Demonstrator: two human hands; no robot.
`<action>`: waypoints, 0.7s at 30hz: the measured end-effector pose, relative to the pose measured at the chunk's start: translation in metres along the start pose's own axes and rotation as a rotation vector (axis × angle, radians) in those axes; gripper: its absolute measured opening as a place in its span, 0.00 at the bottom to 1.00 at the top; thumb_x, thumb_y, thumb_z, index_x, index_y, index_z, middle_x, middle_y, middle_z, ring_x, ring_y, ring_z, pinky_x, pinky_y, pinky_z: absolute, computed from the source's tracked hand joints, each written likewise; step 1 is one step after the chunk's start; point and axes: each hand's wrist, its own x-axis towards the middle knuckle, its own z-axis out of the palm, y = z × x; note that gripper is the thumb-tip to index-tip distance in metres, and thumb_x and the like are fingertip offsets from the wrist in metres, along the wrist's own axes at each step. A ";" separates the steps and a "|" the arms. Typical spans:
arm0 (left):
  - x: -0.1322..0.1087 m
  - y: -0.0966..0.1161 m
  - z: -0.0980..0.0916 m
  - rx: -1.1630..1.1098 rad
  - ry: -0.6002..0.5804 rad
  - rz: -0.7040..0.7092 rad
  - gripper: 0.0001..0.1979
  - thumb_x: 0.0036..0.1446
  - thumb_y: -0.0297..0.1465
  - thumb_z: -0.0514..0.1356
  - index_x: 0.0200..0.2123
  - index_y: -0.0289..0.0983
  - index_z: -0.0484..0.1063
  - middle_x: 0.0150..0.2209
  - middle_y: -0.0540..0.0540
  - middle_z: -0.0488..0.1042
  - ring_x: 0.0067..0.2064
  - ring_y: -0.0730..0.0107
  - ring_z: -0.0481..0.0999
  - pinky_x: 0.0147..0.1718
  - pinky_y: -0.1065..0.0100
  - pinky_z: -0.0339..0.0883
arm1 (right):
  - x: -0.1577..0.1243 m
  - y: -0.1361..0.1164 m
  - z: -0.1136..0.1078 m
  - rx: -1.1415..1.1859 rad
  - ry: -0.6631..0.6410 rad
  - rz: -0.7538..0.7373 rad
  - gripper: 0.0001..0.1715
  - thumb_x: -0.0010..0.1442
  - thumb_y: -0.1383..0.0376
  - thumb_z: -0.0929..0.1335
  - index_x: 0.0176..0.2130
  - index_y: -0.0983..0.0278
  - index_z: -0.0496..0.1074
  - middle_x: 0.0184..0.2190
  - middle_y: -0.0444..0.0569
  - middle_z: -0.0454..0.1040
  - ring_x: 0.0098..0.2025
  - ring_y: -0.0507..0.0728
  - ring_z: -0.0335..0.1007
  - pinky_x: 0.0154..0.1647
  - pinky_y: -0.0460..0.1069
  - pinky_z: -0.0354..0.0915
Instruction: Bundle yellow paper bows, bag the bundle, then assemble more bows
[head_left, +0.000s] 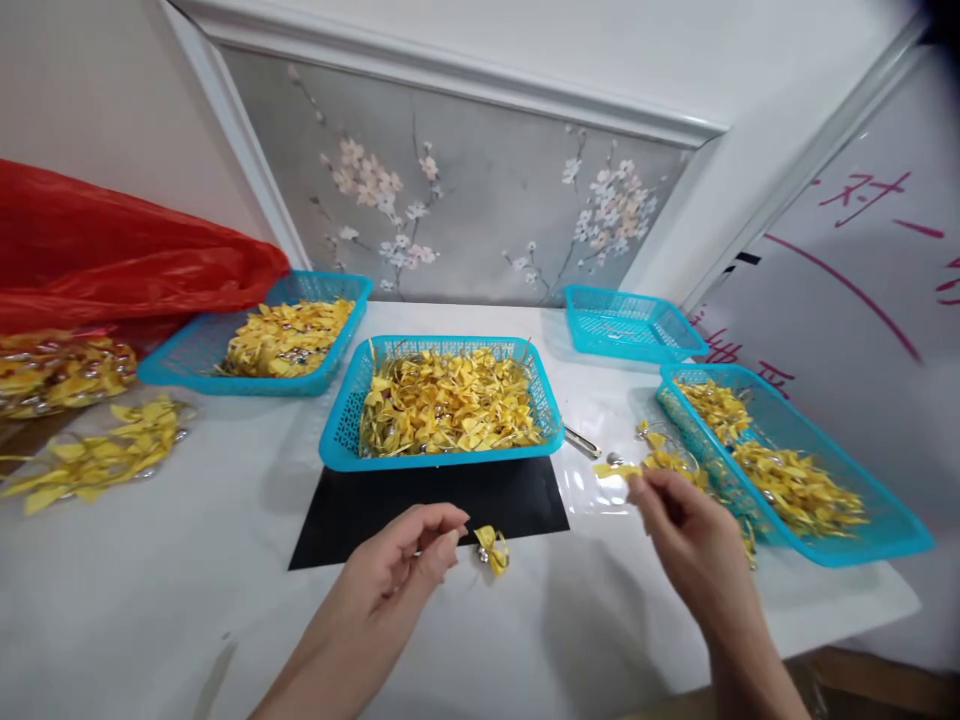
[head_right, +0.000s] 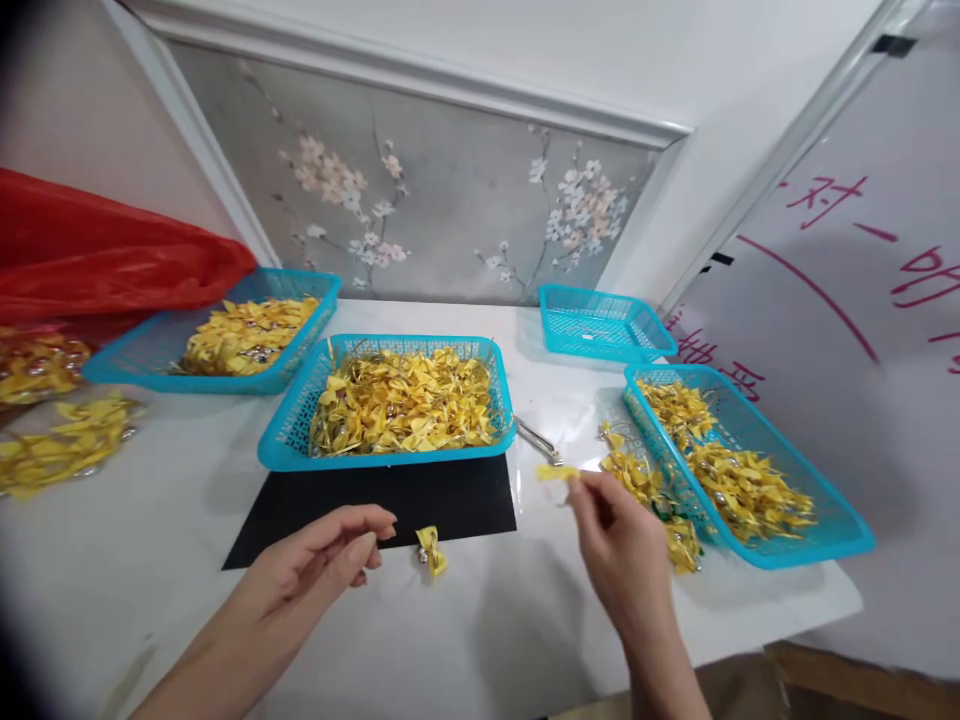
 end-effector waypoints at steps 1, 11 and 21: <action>0.001 -0.003 -0.002 -0.003 -0.005 -0.008 0.18 0.55 0.47 0.58 0.42 0.43 0.75 0.34 0.47 0.76 0.35 0.64 0.72 0.34 0.71 0.67 | 0.007 0.012 -0.002 -0.175 0.099 0.011 0.20 0.63 0.54 0.61 0.36 0.64 0.74 0.25 0.48 0.73 0.27 0.56 0.68 0.30 0.47 0.61; -0.007 -0.018 -0.008 -0.023 -0.046 -0.089 0.14 0.59 0.43 0.55 0.41 0.42 0.74 0.32 0.50 0.73 0.37 0.65 0.72 0.38 0.67 0.65 | 0.042 0.039 -0.006 -0.614 0.122 0.163 0.21 0.60 0.59 0.61 0.46 0.64 0.76 0.42 0.61 0.77 0.33 0.67 0.72 0.25 0.53 0.56; 0.003 -0.023 -0.002 -0.091 -0.051 -0.059 0.12 0.60 0.40 0.55 0.40 0.40 0.74 0.32 0.50 0.73 0.37 0.65 0.72 0.38 0.67 0.65 | -0.036 -0.050 0.041 0.072 -0.558 -0.327 0.10 0.59 0.59 0.68 0.40 0.61 0.72 0.30 0.47 0.73 0.25 0.54 0.68 0.26 0.47 0.63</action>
